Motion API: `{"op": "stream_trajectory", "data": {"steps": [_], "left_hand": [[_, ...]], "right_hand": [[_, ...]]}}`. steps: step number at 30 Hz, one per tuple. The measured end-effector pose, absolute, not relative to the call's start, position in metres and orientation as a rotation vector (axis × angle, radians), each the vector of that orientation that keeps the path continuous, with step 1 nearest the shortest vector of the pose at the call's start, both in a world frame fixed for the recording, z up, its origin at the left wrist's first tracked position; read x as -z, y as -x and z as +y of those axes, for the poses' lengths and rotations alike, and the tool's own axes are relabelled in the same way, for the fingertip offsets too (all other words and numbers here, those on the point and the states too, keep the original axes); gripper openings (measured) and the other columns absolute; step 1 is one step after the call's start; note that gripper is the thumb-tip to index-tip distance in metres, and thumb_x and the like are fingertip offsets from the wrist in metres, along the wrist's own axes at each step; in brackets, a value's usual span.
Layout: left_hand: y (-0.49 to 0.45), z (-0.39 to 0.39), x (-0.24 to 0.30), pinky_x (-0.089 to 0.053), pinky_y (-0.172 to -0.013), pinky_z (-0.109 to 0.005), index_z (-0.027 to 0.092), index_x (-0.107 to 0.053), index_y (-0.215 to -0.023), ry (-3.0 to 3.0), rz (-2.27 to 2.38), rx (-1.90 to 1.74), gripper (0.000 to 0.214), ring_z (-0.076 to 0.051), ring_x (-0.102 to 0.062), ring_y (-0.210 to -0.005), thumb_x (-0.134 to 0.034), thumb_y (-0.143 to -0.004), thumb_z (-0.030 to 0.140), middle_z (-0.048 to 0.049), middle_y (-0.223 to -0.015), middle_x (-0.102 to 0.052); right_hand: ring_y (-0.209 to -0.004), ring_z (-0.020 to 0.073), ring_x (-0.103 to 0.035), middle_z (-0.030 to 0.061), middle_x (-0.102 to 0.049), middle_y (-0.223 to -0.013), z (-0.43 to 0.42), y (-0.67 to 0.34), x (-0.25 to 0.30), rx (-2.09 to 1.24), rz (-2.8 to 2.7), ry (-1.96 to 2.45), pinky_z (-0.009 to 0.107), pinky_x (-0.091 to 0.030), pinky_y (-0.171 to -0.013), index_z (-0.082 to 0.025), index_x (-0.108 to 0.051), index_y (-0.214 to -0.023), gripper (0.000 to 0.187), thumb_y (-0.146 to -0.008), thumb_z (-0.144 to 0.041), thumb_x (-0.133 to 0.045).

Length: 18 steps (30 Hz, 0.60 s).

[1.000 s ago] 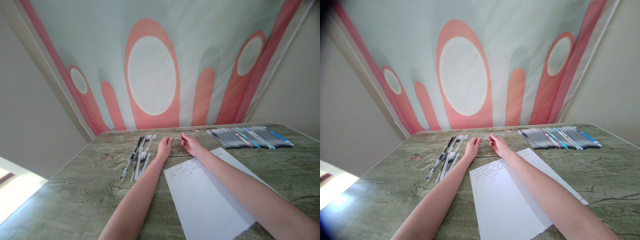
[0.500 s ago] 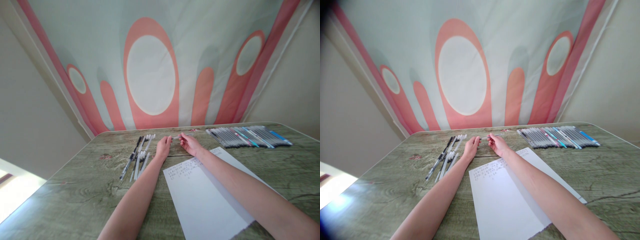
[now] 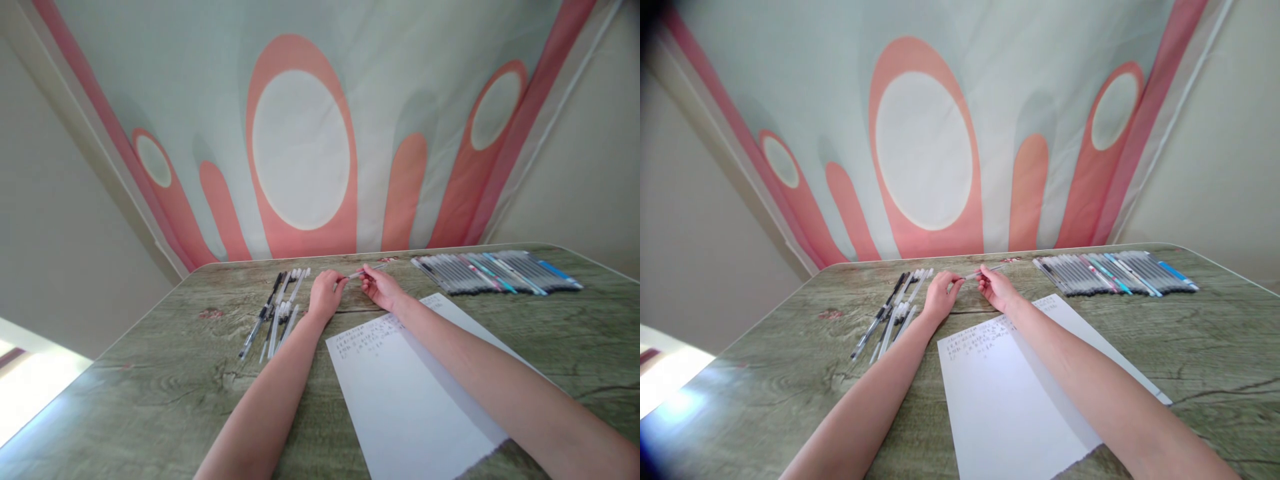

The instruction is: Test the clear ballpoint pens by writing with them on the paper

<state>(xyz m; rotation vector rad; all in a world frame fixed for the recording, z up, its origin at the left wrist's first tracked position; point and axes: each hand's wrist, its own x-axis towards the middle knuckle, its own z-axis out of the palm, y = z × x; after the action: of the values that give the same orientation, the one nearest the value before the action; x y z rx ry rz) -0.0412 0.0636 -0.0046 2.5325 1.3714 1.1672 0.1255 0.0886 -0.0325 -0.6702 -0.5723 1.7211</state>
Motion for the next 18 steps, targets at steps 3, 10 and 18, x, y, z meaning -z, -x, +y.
{"op": "stream_trajectory", "data": {"steps": [3,10,18], "left_hand": [[0.042,0.061,-0.001,-0.035,-0.073,-0.030,0.019,-0.056,-0.080,-2.683,1.394,-1.083,0.020,-0.018,-0.047,-0.079,-0.042,-0.085,0.032,-0.0057,-0.079,-0.055],[0.037,0.052,-0.011,-0.030,-0.073,-0.031,0.020,-0.057,-0.084,-2.969,1.362,-0.927,0.025,-0.019,-0.044,-0.083,-0.035,-0.087,0.031,-0.0065,-0.080,-0.054],[0.033,0.047,-0.013,-0.028,-0.075,-0.032,0.020,-0.057,-0.083,-2.998,1.331,-0.981,0.024,-0.018,-0.045,-0.082,-0.035,-0.088,0.028,-0.0059,-0.078,-0.055]], "right_hand": [[-0.040,0.0030,-0.046,-0.0018,-0.056,-0.053,0.090,-0.127,0.032,-1.747,-0.563,0.660,0.012,-0.042,-0.038,-0.012,-0.060,-0.075,0.013,-0.077,-0.025,-0.058],[-0.035,0.0021,-0.042,-0.0041,-0.053,-0.048,0.090,-0.130,0.028,-1.811,-0.525,0.655,0.011,-0.038,-0.033,-0.014,-0.058,-0.072,0.017,-0.080,-0.029,-0.055],[-0.033,0.0001,-0.037,-0.0061,-0.049,-0.045,0.089,-0.129,0.026,-1.805,-0.538,0.637,0.010,-0.032,-0.031,-0.013,-0.056,-0.069,0.022,-0.078,-0.033,-0.057]]}}
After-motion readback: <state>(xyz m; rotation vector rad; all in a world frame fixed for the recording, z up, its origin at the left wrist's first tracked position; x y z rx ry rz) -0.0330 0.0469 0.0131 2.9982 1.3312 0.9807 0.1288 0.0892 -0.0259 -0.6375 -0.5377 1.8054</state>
